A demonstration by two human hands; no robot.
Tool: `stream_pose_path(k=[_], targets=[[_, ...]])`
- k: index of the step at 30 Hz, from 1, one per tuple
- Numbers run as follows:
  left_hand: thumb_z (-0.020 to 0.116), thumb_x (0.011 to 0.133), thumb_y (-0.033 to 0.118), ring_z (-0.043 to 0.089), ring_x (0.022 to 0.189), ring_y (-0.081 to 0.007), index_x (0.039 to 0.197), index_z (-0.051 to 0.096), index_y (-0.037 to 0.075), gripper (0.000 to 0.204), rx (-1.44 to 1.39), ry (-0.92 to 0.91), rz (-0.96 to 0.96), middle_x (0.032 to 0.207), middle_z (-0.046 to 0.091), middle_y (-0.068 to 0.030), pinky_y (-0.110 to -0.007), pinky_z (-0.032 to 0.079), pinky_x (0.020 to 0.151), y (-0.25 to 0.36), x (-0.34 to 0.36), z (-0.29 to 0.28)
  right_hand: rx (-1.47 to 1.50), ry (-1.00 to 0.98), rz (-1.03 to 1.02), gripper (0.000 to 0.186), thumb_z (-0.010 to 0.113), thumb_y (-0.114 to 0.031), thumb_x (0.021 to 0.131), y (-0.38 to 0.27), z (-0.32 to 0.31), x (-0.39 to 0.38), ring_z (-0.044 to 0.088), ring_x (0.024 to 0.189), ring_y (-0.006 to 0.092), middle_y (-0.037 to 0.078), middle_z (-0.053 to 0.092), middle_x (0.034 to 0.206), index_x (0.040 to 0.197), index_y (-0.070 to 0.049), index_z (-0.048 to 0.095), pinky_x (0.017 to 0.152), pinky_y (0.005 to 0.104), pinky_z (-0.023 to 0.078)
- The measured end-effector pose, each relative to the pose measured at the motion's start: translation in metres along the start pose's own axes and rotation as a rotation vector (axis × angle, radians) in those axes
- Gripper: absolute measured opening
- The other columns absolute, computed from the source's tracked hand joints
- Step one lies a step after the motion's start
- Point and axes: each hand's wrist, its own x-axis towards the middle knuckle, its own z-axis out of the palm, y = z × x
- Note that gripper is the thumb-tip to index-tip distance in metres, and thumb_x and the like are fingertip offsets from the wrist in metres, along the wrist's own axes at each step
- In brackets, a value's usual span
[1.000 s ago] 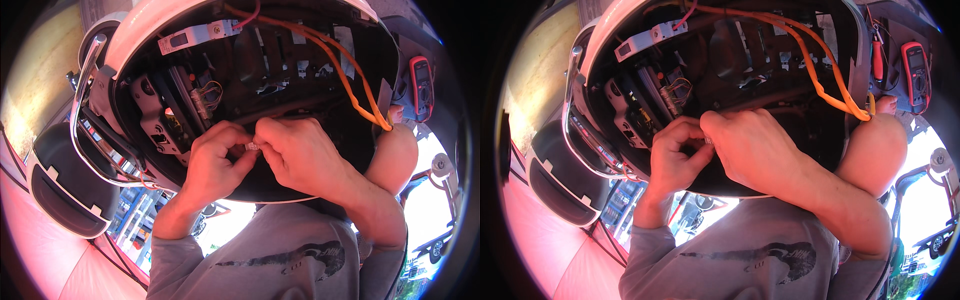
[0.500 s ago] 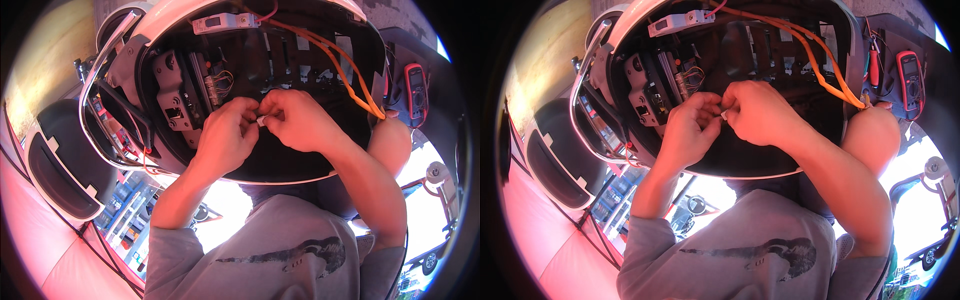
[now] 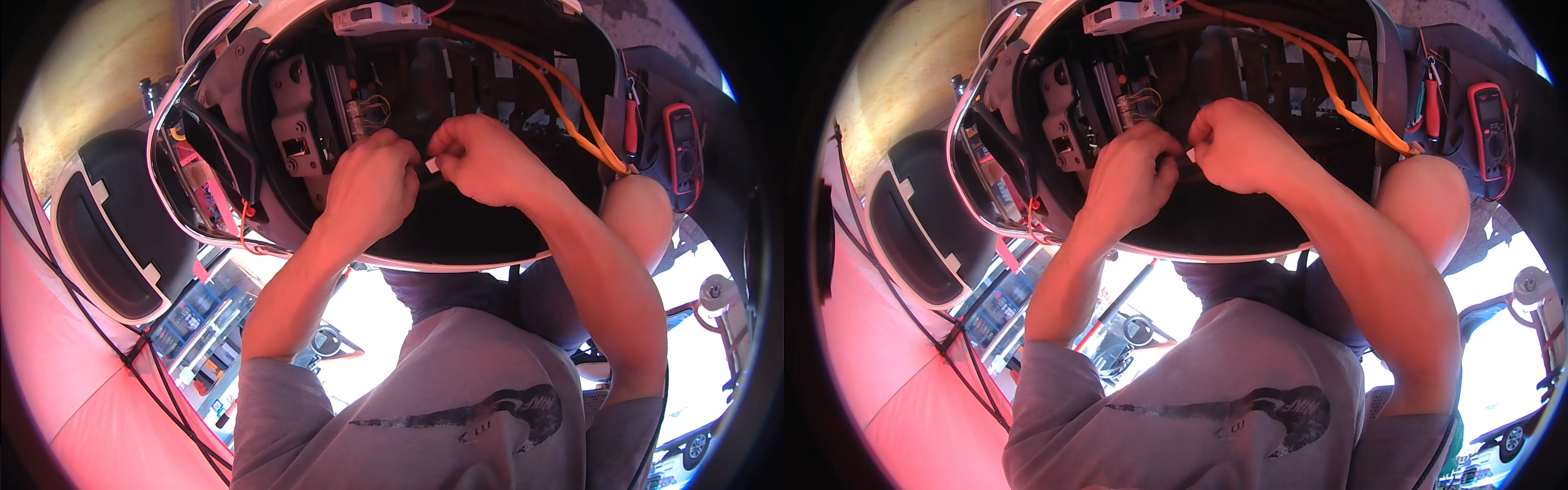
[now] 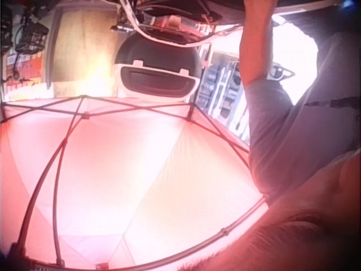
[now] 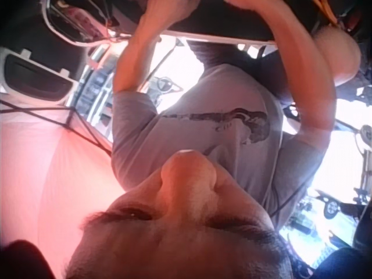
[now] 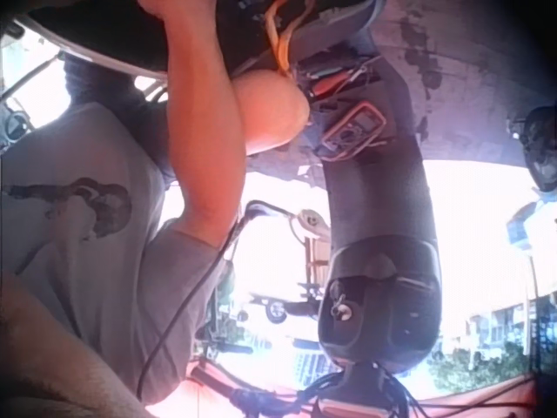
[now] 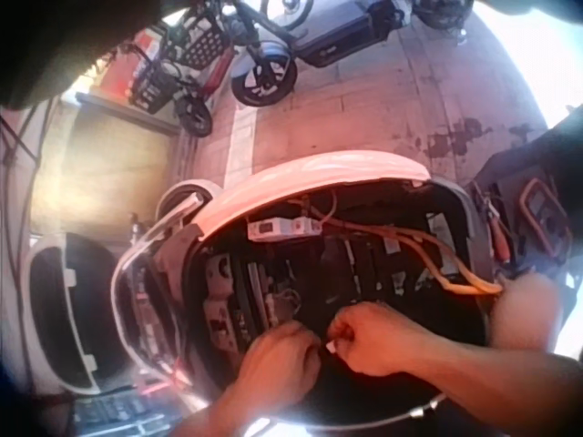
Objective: The person works inside the open compartment of a white scooter, manipulating small white connectors and wires with both hands. They repeatedly connect and disconnect the connectors, then pick up a black electronic control unit and attach a connector to it before placing it back into the compartment.
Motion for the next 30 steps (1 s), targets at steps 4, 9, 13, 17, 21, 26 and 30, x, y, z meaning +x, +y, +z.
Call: stream_pose_path(k=[4, 9, 13, 17, 21, 26, 30], targets=[[0.066, 0.083, 0.004, 0.069, 0.09, -0.0382, 0.094, 0.073, -0.001, 0.014, -0.053, -0.075, -0.029, 0.096, 0.07, -0.0182, -0.044, 0.055, 0.08, 0.0, 0.004, -0.002, 0.004, -0.004, 0.013, 0.018, 0.064, -0.006, 0.088, -0.005, -0.004, -0.002, 0.071, 0.082, 0.0209, 0.013, 0.074, 0.09, 0.103, 0.003, 0.071, 0.074, 0.0347, 0.056], [0.064, 0.085, 0.005, 0.07, 0.088, -0.0369, 0.098, 0.072, -0.002, 0.016, -0.073, -0.144, -0.045, 0.092, 0.071, -0.0198, -0.044, 0.055, 0.079, 0.004, 0.006, -0.009, 0.009, -0.005, 0.018, 0.018, 0.065, -0.006, 0.088, 0.0, -0.002, 0.002, 0.071, 0.078, 0.0204, 0.012, 0.074, 0.09, 0.102, 0.003, 0.071, 0.071, 0.0347, 0.055], [0.062, 0.088, 0.007, 0.071, 0.085, -0.0379, 0.1, 0.07, -0.001, 0.017, -0.066, -0.251, -0.101, 0.088, 0.071, -0.0207, -0.044, 0.054, 0.078, 0.003, 0.011, -0.011, 0.021, -0.043, 0.031, 0.019, 0.067, -0.007, 0.088, 0.002, -0.004, 0.007, 0.07, 0.076, 0.0187, 0.012, 0.073, 0.089, 0.103, 0.003, 0.071, 0.069, 0.0337, 0.055], [0.062, 0.088, 0.008, 0.07, 0.087, -0.0399, 0.1, 0.068, -0.001, 0.017, -0.026, -0.196, -0.058, 0.088, 0.071, -0.0218, -0.044, 0.054, 0.077, 0.001, 0.01, -0.006, 0.039, -0.074, 0.082, 0.019, 0.068, -0.006, 0.088, -0.006, -0.006, 0.005, 0.069, 0.075, 0.0167, 0.011, 0.073, 0.088, 0.104, 0.003, 0.071, 0.068, 0.0326, 0.055], [0.063, 0.087, 0.01, 0.07, 0.088, -0.0414, 0.099, 0.068, -0.001, 0.017, -0.031, -0.16, -0.018, 0.088, 0.071, -0.0229, -0.045, 0.054, 0.077, 0.0, 0.006, -0.003, 0.123, -0.08, 0.078, 0.019, 0.067, -0.005, 0.089, 0.001, -0.003, 0.009, 0.068, 0.075, 0.0163, 0.011, 0.073, 0.088, 0.106, 0.004, 0.07, 0.068, 0.0308, 0.056], [0.064, 0.086, 0.011, 0.069, 0.085, -0.043, 0.094, 0.066, 0.0, 0.014, -0.021, -0.17, -0.127, 0.085, 0.07, -0.0234, -0.047, 0.054, 0.076, 0.007, 0.007, -0.003, 0.228, -0.111, 0.134, 0.022, 0.067, -0.005, 0.089, 0.002, -0.005, 0.01, 0.068, 0.075, 0.0169, 0.012, 0.072, 0.088, 0.107, 0.006, 0.069, 0.07, 0.03, 0.057], [0.063, 0.086, 0.012, 0.068, 0.084, -0.0438, 0.094, 0.063, 0.0, 0.015, -0.008, -0.157, -0.099, 0.084, 0.069, -0.0235, -0.049, 0.053, 0.075, 0.004, 0.006, 0.002, 0.24, -0.13, 0.138, 0.021, 0.068, -0.004, 0.089, 0.0, -0.005, 0.009, 0.069, 0.077, 0.0176, 0.013, 0.072, 0.089, 0.107, 0.006, 0.068, 0.071, 0.0299, 0.058]])
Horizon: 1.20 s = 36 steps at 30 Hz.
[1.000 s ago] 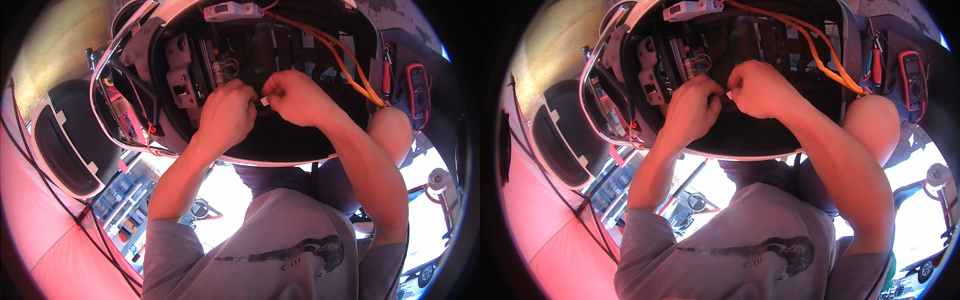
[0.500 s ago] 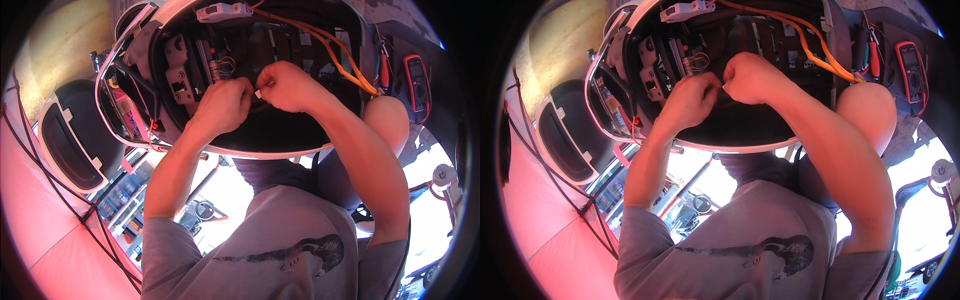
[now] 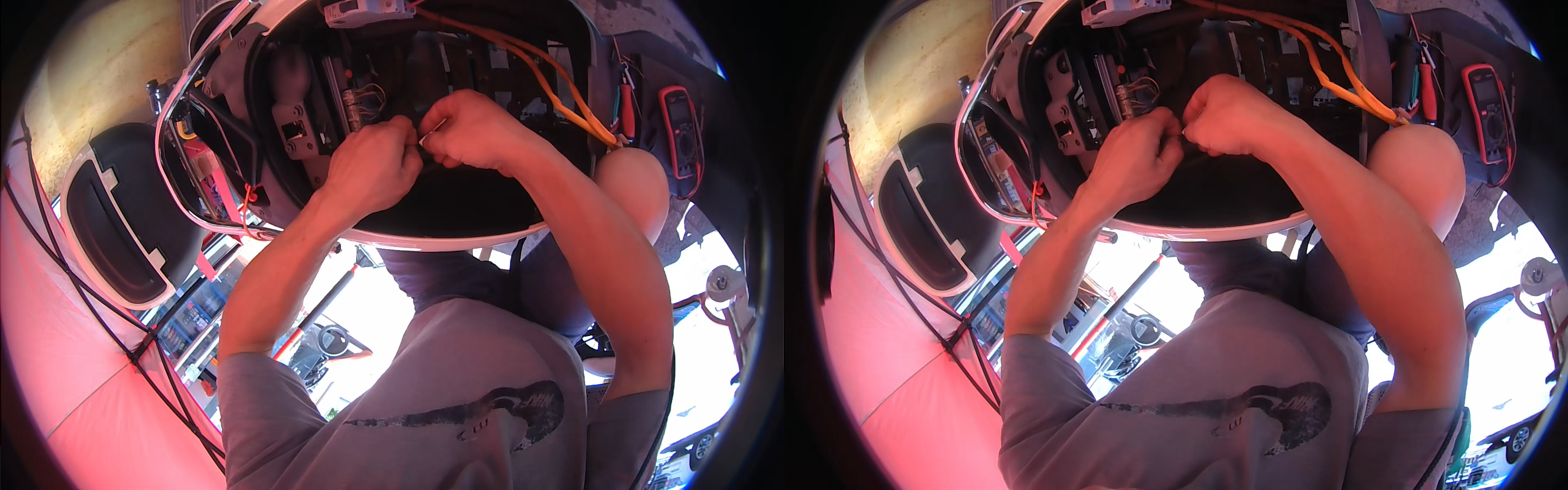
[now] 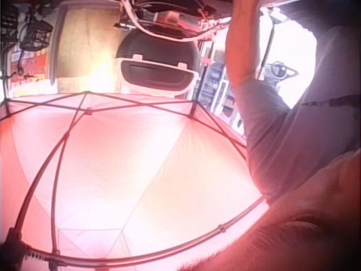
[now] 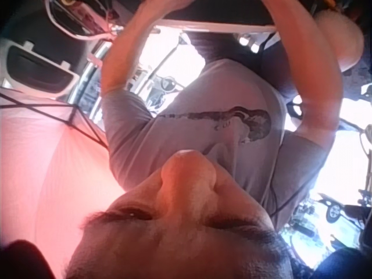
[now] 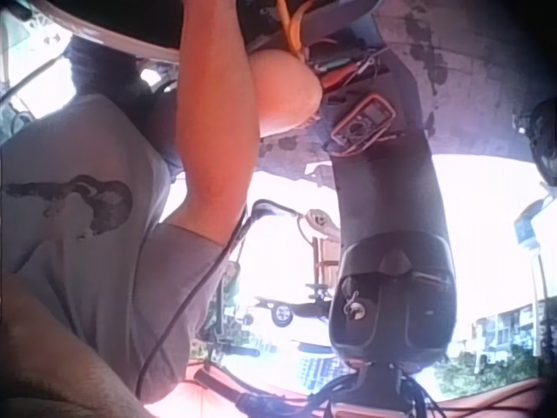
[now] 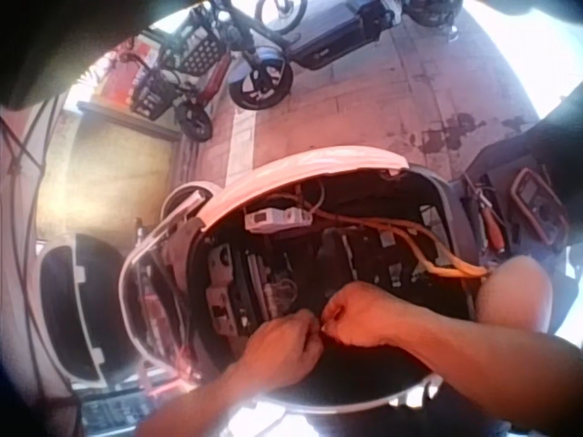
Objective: The person works inside the open compartment of a white scooter, manipulating small white connectors and wires with both hands. They repeatedly connect and disconnect the connectors, then pick up a black electronic control unit and attach a connector to it before placing it back into the compartment.
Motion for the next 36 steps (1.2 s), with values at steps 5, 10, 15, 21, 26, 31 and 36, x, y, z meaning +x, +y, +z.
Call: stream_pose_path(k=[5, 10, 15, 21, 26, 31, 36], targets=[[0.063, 0.088, 0.013, 0.068, 0.087, -0.0435, 0.093, 0.062, 0.0, 0.014, 0.025, -0.066, 0.069, 0.086, 0.07, -0.0226, -0.053, 0.053, 0.076, -0.003, -0.001, -0.001, 0.029, -0.009, 0.04, 0.021, 0.068, -0.004, 0.089, -0.002, 0.001, -0.001, 0.071, 0.082, 0.0191, 0.013, 0.072, 0.092, 0.107, 0.005, 0.068, 0.073, 0.0308, 0.059], [0.069, 0.088, 0.015, 0.07, 0.088, -0.0408, 0.097, 0.068, 0.001, 0.017, -0.017, -0.114, 0.015, 0.087, 0.072, -0.0202, -0.048, 0.054, 0.078, 0.002, 0.0, -0.006, 0.048, -0.012, 0.055, 0.02, 0.068, -0.004, 0.09, -0.002, 0.0, -0.002, 0.072, 0.088, 0.0204, 0.014, 0.072, 0.098, 0.108, 0.004, 0.069, 0.077, 0.0311, 0.061], [0.071, 0.09, 0.015, 0.069, 0.078, -0.0266, 0.099, 0.071, 0.001, 0.018, -0.145, -0.185, -0.005, 0.083, 0.072, -0.0139, -0.037, 0.054, 0.074, -0.009, 0.006, -0.009, 0.036, -0.016, 0.074, 0.02, 0.069, -0.004, 0.09, -0.003, -0.001, -0.002, 0.072, 0.09, 0.0208, 0.014, 0.072, 0.1, 0.109, 0.003, 0.069, 0.078, 0.0309, 0.061], [0.067, 0.089, 0.011, 0.067, 0.075, -0.0198, 0.098, 0.07, -0.001, 0.016, -0.243, -0.271, -0.056, 0.08, 0.07, -0.0104, -0.033, 0.053, 0.073, -0.013, 0.015, -0.012, 0.006, -0.014, 0.074, 0.021, 0.069, -0.004, 0.09, 0.0, -0.002, 0.001, 0.072, 0.09, 0.0213, 0.014, 0.072, 0.1, 0.109, 0.003, 0.069, 0.078, 0.0312, 0.061], [0.065, 0.087, 0.01, 0.07, 0.075, -0.0238, 0.099, 0.07, -0.001, 0.017, -0.125, -0.138, 0.032, 0.079, 0.071, -0.0133, -0.035, 0.054, 0.074, -0.012, 0.008, -0.004, 0.009, -0.017, 0.074, 0.022, 0.069, -0.005, 0.089, 0.001, 0.0, 0.004, 0.072, 0.09, 0.0214, 0.015, 0.072, 0.1, 0.109, 0.004, 0.069, 0.077, 0.0314, 0.061], [0.065, 0.086, 0.012, 0.073, 0.08, -0.0351, 0.098, 0.07, 0.0, 0.017, -0.034, -0.013, 0.027, 0.08, 0.071, -0.0199, -0.041, 0.056, 0.074, -0.004, 0.001, 0.001, 0.017, -0.006, 0.071, 0.023, 0.07, -0.005, 0.089, -0.001, 0.0, 0.001, 0.072, 0.089, 0.0216, 0.015, 0.072, 0.1, 0.11, 0.004, 0.068, 0.076, 0.0316, 0.061], [0.065, 0.084, 0.012, 0.071, 0.079, -0.0409, 0.091, 0.068, 0.0, 0.014, 0.018, 0.073, 0.063, 0.077, 0.069, -0.0223, -0.045, 0.056, 0.072, -0.003, -0.001, 0.005, 0.05, 0.02, 0.082, 0.022, 0.07, -0.006, 0.09, -0.002, 0.003, -0.002, 0.072, 0.088, 0.0215, 0.014, 0.072, 0.099, 0.109, 0.004, 0.067, 0.076, 0.0313, 0.061]])
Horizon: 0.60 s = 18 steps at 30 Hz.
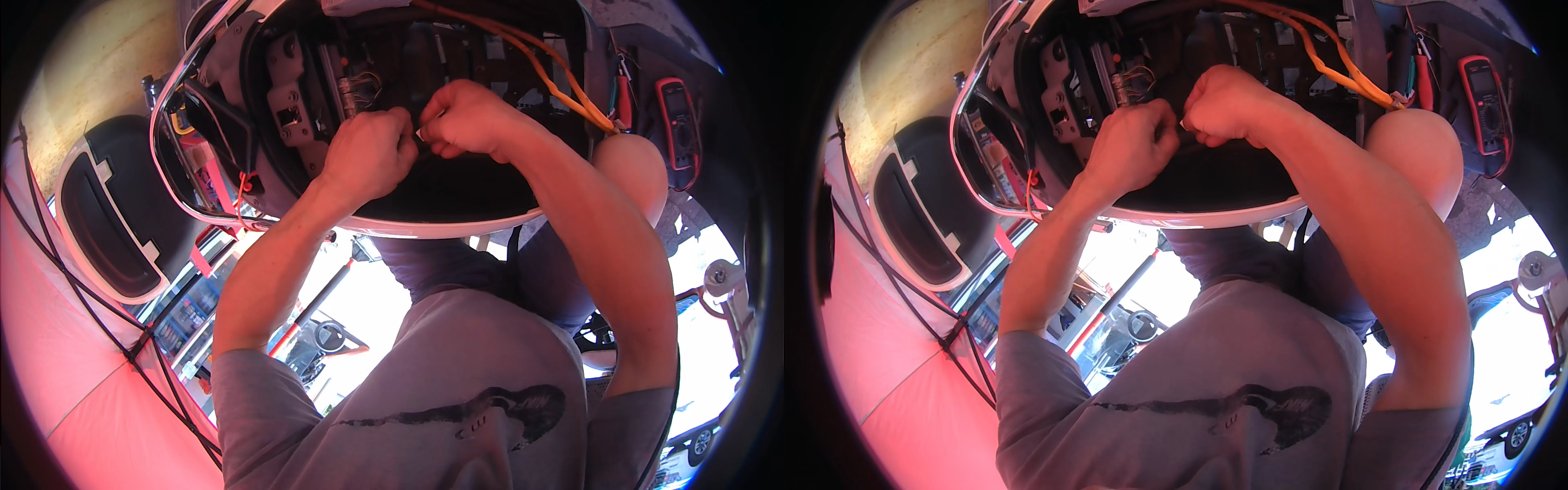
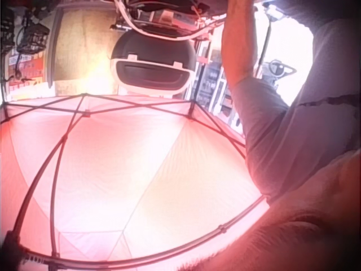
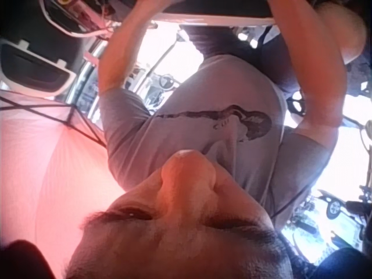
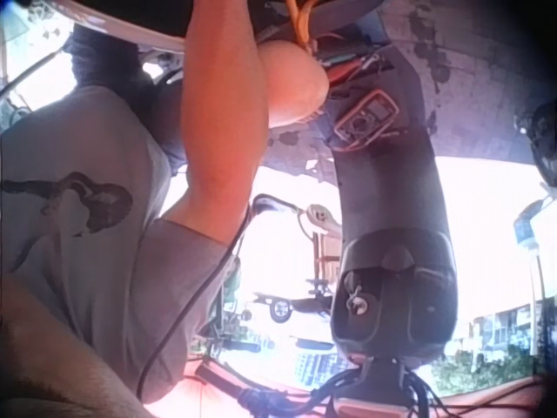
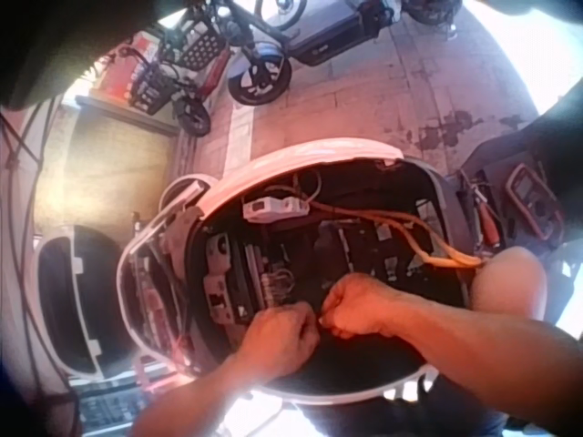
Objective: The person works inside the open compartment of a white scooter, manipulating small white connectors and wires with both hands. They repeatedly connect and disconnect the connectors, then pick up a black electronic control unit and attach a connector to it before placing it back into the compartment.
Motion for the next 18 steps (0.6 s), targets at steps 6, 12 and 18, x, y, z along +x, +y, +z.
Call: stream_pose_path(k=[6, 12, 18], targets=[[0.065, 0.084, 0.011, 0.07, 0.075, -0.0402, 0.089, 0.066, 0.0, 0.013, -0.054, 0.004, 0.004, 0.074, 0.068, -0.022, -0.045, 0.055, 0.068, 0.0001, 0.0015, 0.0019, 0.06, -0.005, 0.011, 0.021, 0.07, -0.008, 0.09, 0.0038, -0.0004, 0.0036, 0.072, 0.089, 0.0206, 0.014, 0.072, 0.099, 0.108, 0.003, 0.066, 0.076, 0.0308, 0.061], [0.065, 0.085, 0.012, 0.07, 0.069, -0.0326, 0.093, 0.066, 0.0, 0.015, -0.125, -0.008, -0.03, 0.073, 0.067, -0.0186, -0.04, 0.054, 0.066, -0.0041, 0.0032, 0.0017, 0.088, 0.009, -0.01, 0.021, 0.07, -0.008, 0.09, 0.0032, -0.0037, 0.0035, 0.072, 0.088, 0.02, 0.014, 0.072, 0.099, 0.108, 0.003, 0.066, 0.076, 0.03, 0.061], [0.066, 0.088, 0.013, 0.069, 0.068, -0.0276, 0.096, 0.066, 0.0, 0.015, -0.144, -0.06, -0.023, 0.075, 0.069, -0.0151, -0.038, 0.053, 0.066, -0.0056, 0.0027, 0.0013, 0.049, 0.003, 0.005, 0.02, 0.07, -0.01, 0.091, 0.0016, -0.0051, -0.0005, 0.072, 0.089, 0.0195, 0.013, 0.072, 0.1, 0.107, 0.002, 0.066, 0.078, 0.0303, 0.061]])
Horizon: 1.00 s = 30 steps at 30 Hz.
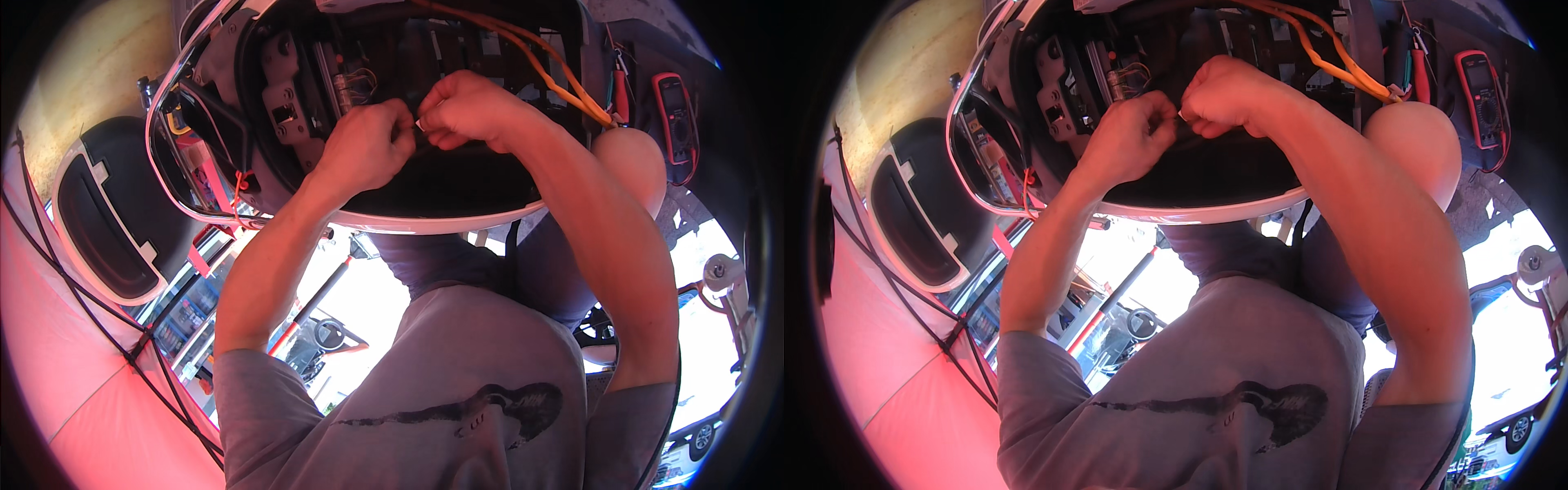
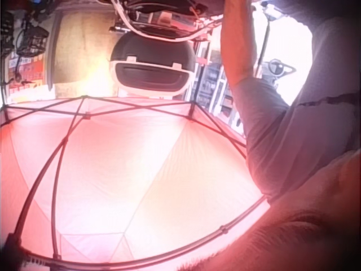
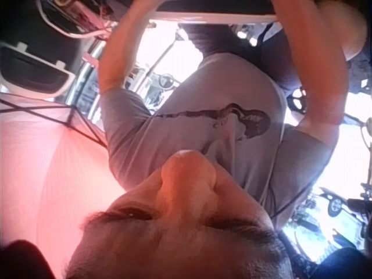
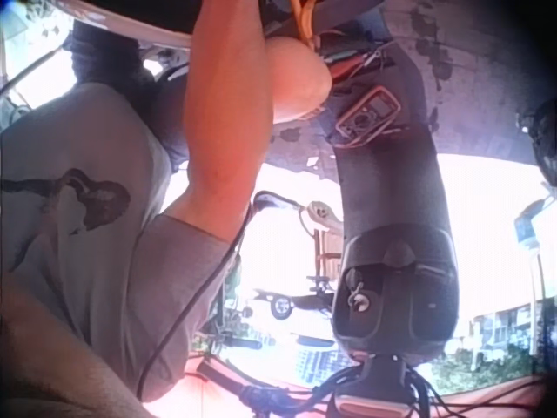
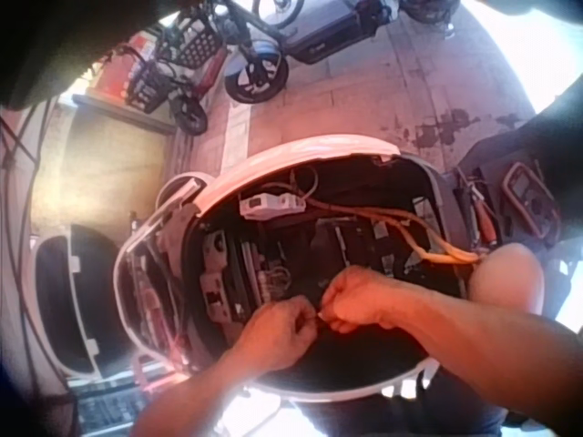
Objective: The person works inside the open compartment of a white scooter, manipulating small white connectors and wires with both hands. They repeatedly connect and disconnect the connectors, then pick up a black electronic control unit and attach a connector to it before placing it back into the compartment.
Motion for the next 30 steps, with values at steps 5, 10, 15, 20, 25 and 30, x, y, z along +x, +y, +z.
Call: stream_pose_path(k=[5, 10, 15, 20, 25, 30], targets=[[0.062, 0.088, 0.012, 0.069, 0.079, -0.0424, 0.094, 0.067, 0.001, 0.013, -0.039, 0.067, 0.01, 0.077, 0.069, -0.0224, -0.048, 0.054, 0.072, 0.003, 0.0, 0.0, -0.026, -0.018, 0.013, 0.02, 0.069, -0.01, 0.091, 0.0, -0.002, 0.002, 0.072, 0.09, 0.0195, 0.013, 0.072, 0.101, 0.108, 0.002, 0.066, 0.079, 0.0307, 0.061], [0.064, 0.09, 0.013, 0.069, 0.071, -0.0349, 0.097, 0.064, 0.001, 0.014, 0.02, 0.09, 0.055, 0.077, 0.067, -0.0199, -0.041, 0.052, 0.065, 0.001, 0.0, 0.002, 0.058, 0.011, -0.02, 0.02, 0.069, -0.01, 0.091, 0.001, 0.001, 0.001, 0.072, 0.089, 0.0194, 0.013, 0.071, 0.1, 0.108, 0.001, 0.066, 0.079, 0.0306, 0.061], [0.064, 0.089, 0.013, 0.068, 0.069, -0.0371, 0.095, 0.064, 0.001, 0.013, 0.015, 0.07, 0.025, 0.072, 0.065, -0.0202, -0.042, 0.052, 0.063, 0.002, -0.002, 0.004, 0.024, 0.021, -0.019, 0.02, 0.07, -0.01, 0.091, 0.0, 0.004, 0.0, 0.072, 0.088, 0.0193, 0.013, 0.071, 0.098, 0.106, 0.001, 0.066, 0.077, 0.0303, 0.061], [0.065, 0.088, 0.013, 0.065, 0.062, -0.0312, 0.094, 0.065, 0.002, 0.013, 0.0, 0.079, 0.024, 0.069, 0.063, -0.0182, -0.04, 0.051, 0.061, 0.001, 0.0, 0.004, 0.058, 0.008, -0.011, 0.018, 0.071, -0.009, 0.09, 0.001, 0.003, 0.003, 0.071, 0.086, 0.0188, 0.012, 0.071, 0.096, 0.105, 0.0, 0.067, 0.075, 0.0297, 0.061], [0.067, 0.088, 0.013, 0.061, 0.059, -0.0165, 0.094, 0.065, 0.001, 0.013, -0.08, 0.061, -0.051, 0.067, 0.063, -0.0111, -0.034, 0.048, 0.058, 0.002, 0.0, 0.0, 0.106, -0.004, -0.043, 0.019, 0.073, -0.01, 0.089, 0.004, 0.001, 0.005, 0.071, 0.085, 0.0181, 0.012, 0.072, 0.094, 0.104, 0.001, 0.067, 0.075, 0.0292, 0.061], [0.065, 0.09, 0.011, 0.066, 0.064, -0.0229, 0.093, 0.065, 0.0, 0.012, -0.199, 0.106, -0.111, 0.07, 0.066, -0.0125, -0.037, 0.051, 0.062, 0.0, 0.0, 0.001, 0.094, 0.068, -0.111, 0.018, 0.073, -0.01, 0.09, 0.0, 0.001, -0.005, 0.071, 0.083, 0.0174, 0.011, 0.072, 0.093, 0.103, 0.001, 0.067, 0.072, 0.0286, 0.059]])
